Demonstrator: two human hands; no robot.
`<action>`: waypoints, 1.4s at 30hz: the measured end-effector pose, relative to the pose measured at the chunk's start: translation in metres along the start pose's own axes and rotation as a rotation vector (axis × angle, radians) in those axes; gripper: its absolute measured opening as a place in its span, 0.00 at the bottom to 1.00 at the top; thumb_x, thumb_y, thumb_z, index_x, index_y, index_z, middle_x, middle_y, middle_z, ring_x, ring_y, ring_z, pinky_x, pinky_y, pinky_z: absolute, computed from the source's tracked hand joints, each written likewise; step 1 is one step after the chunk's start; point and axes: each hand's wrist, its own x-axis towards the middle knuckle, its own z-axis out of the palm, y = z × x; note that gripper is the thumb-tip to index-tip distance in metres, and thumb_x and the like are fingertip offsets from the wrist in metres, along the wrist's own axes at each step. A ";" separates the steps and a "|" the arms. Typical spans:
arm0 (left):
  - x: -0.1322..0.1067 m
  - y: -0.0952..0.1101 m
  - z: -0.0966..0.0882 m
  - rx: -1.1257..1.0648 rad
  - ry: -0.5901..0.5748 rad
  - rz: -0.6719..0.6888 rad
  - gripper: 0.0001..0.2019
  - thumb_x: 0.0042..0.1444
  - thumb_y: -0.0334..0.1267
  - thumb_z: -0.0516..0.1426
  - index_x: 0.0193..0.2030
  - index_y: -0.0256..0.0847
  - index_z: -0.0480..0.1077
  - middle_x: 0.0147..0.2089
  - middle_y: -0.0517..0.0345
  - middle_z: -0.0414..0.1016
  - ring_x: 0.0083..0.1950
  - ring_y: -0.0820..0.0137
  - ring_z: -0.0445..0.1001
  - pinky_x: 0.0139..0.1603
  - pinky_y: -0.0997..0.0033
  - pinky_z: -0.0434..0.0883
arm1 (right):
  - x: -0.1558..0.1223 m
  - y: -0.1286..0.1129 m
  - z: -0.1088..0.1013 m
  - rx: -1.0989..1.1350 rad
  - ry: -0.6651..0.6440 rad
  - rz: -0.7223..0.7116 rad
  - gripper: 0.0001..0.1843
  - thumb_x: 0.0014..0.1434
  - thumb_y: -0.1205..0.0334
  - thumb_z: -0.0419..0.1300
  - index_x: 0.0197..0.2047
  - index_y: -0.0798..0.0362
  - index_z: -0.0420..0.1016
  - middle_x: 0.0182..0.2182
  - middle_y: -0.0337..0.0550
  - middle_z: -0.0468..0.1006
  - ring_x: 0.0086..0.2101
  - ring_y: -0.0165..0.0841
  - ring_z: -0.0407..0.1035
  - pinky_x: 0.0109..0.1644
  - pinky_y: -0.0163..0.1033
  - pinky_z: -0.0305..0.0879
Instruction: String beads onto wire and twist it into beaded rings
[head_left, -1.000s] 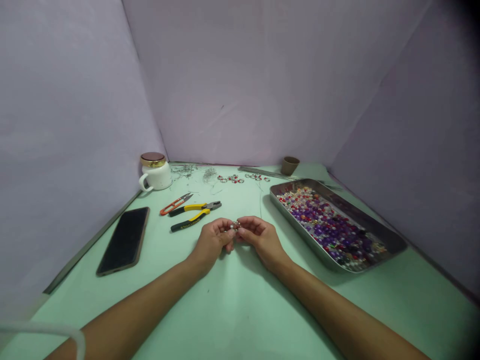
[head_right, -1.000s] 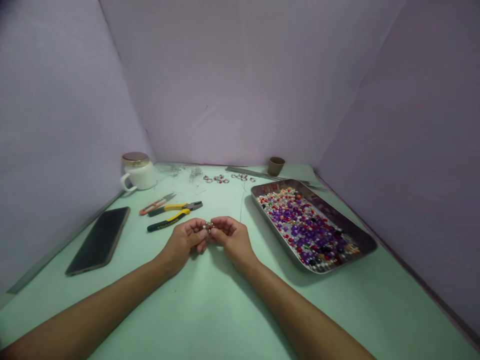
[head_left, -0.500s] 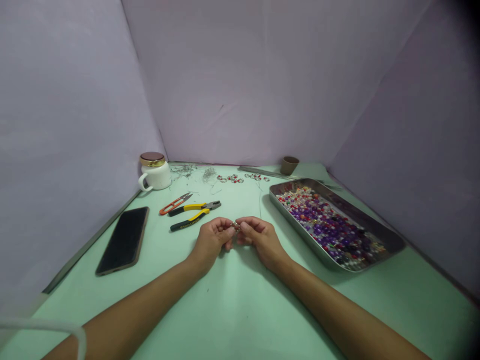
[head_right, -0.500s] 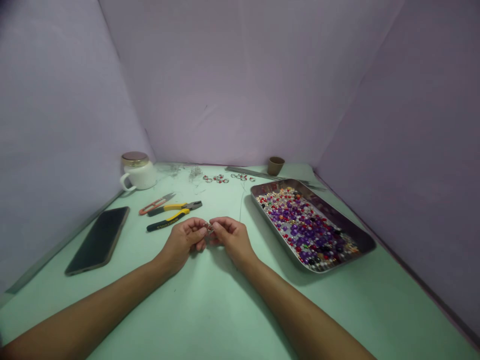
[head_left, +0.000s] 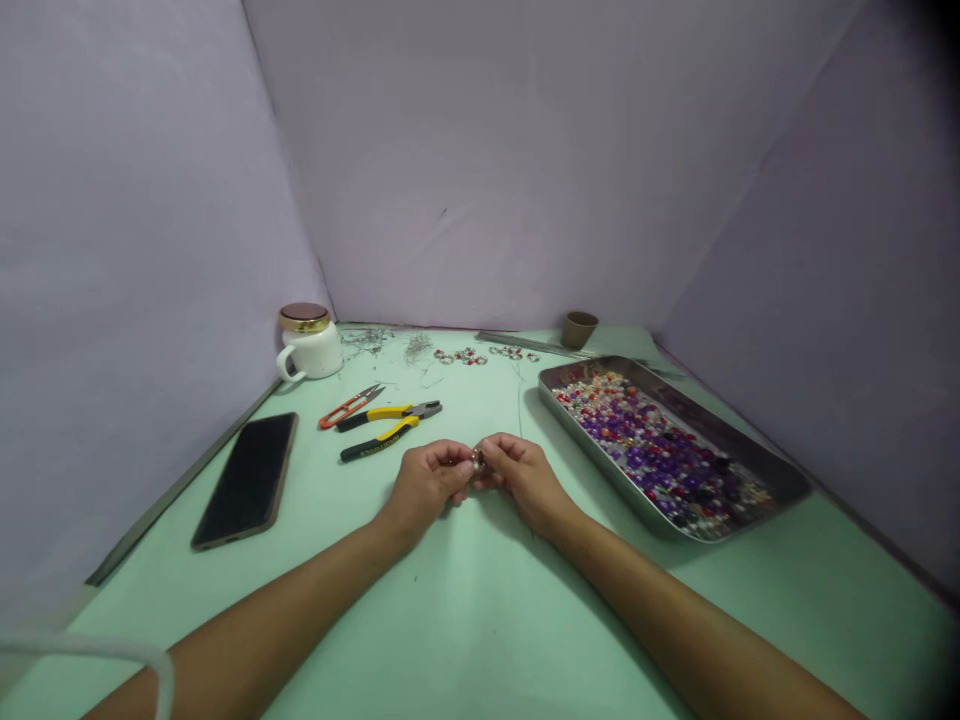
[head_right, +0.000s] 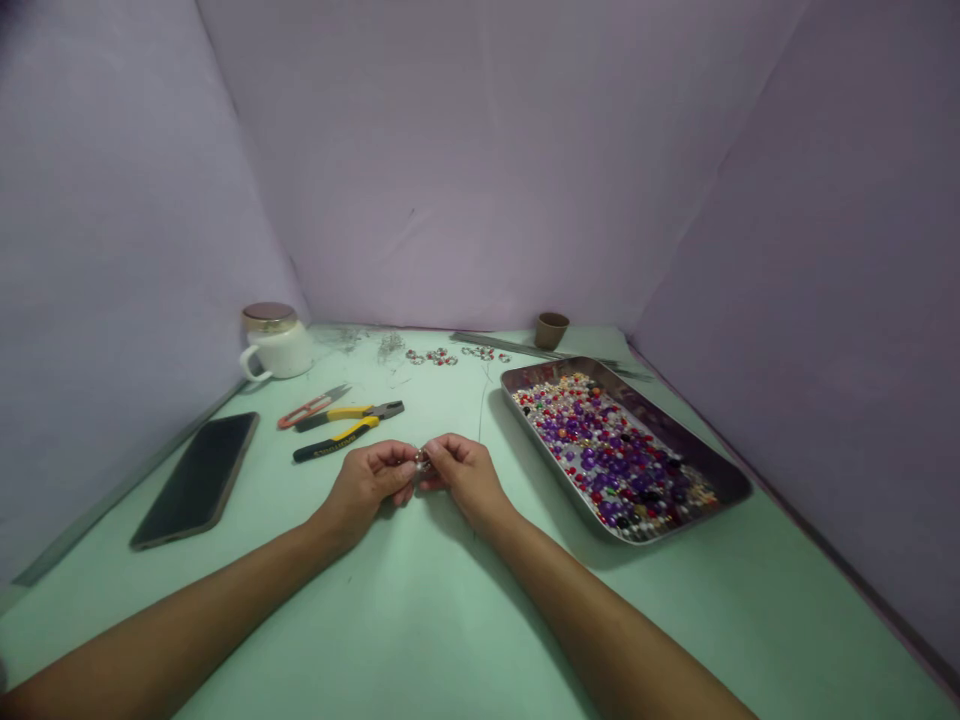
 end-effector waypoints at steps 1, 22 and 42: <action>0.000 -0.001 0.000 0.008 -0.003 0.004 0.09 0.45 0.40 0.58 0.30 0.35 0.68 0.14 0.64 0.62 0.18 0.78 0.58 0.20 0.77 0.54 | 0.000 0.000 0.000 0.004 -0.002 0.001 0.14 0.43 0.52 0.64 0.21 0.56 0.70 0.19 0.37 0.70 0.22 0.27 0.64 0.28 0.34 0.65; 0.001 -0.003 -0.002 0.010 -0.027 0.006 0.10 0.50 0.41 0.55 0.24 0.36 0.65 0.13 0.64 0.61 0.17 0.79 0.57 0.19 0.77 0.51 | -0.002 0.001 0.002 -0.085 0.025 -0.062 0.12 0.47 0.55 0.62 0.23 0.56 0.71 0.19 0.36 0.70 0.21 0.26 0.64 0.27 0.33 0.64; 0.002 -0.005 -0.001 0.058 0.022 0.013 0.08 0.47 0.39 0.56 0.30 0.35 0.66 0.14 0.66 0.60 0.17 0.79 0.55 0.18 0.78 0.51 | -0.001 0.003 -0.001 -0.110 0.002 -0.111 0.12 0.48 0.55 0.60 0.32 0.56 0.70 0.24 0.39 0.71 0.24 0.28 0.66 0.27 0.34 0.66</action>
